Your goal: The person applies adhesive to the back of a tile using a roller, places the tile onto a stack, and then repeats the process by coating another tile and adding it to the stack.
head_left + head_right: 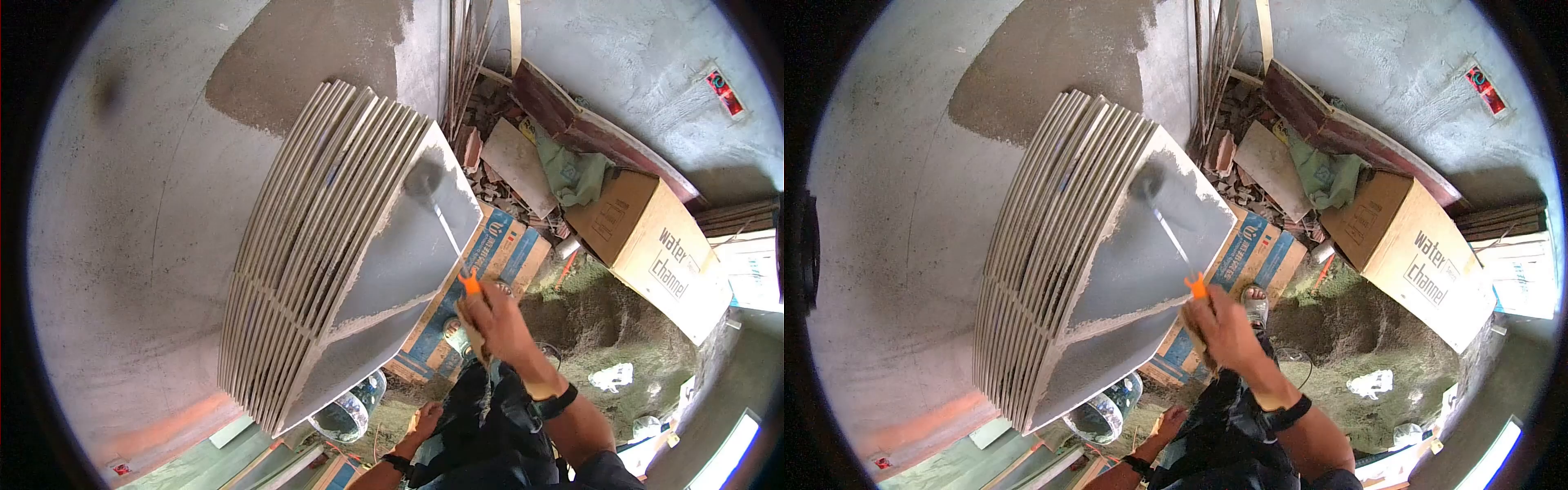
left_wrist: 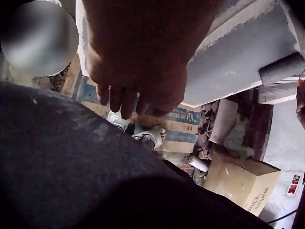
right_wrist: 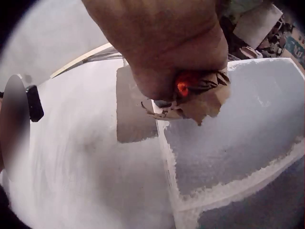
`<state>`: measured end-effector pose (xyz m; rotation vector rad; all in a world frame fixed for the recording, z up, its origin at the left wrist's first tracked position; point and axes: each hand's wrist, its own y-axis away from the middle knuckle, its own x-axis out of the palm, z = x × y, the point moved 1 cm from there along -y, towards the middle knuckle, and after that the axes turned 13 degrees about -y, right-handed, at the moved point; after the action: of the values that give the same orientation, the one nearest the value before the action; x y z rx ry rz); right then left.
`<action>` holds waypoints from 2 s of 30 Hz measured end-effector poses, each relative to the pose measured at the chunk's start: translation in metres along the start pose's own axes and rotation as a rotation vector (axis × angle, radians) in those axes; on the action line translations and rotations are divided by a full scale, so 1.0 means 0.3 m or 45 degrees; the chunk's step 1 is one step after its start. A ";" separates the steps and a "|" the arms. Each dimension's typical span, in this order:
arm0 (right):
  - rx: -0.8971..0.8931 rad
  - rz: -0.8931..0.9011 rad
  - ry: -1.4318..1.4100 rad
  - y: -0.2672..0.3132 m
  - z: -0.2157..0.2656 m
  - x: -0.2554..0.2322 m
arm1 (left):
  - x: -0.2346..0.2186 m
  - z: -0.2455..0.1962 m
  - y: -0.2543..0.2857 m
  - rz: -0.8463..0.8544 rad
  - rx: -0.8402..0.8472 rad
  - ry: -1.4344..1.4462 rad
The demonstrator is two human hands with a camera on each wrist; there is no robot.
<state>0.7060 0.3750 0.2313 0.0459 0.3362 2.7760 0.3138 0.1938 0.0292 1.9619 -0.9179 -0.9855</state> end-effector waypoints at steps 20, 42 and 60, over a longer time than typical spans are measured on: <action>0.050 0.030 -0.206 0.039 -0.036 0.020 | 0.002 0.038 -0.059 -0.068 0.129 0.130; -0.097 -0.014 -0.049 -0.021 -0.123 0.010 | 0.005 0.016 -0.073 0.017 0.078 0.184; 0.547 0.214 -0.503 0.290 -0.070 0.204 | 0.178 0.403 -0.211 0.021 0.169 0.082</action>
<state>0.6183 0.3117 0.2311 0.7430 0.8416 2.7137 0.2510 0.1432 -0.0931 2.0803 -0.9838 -0.8659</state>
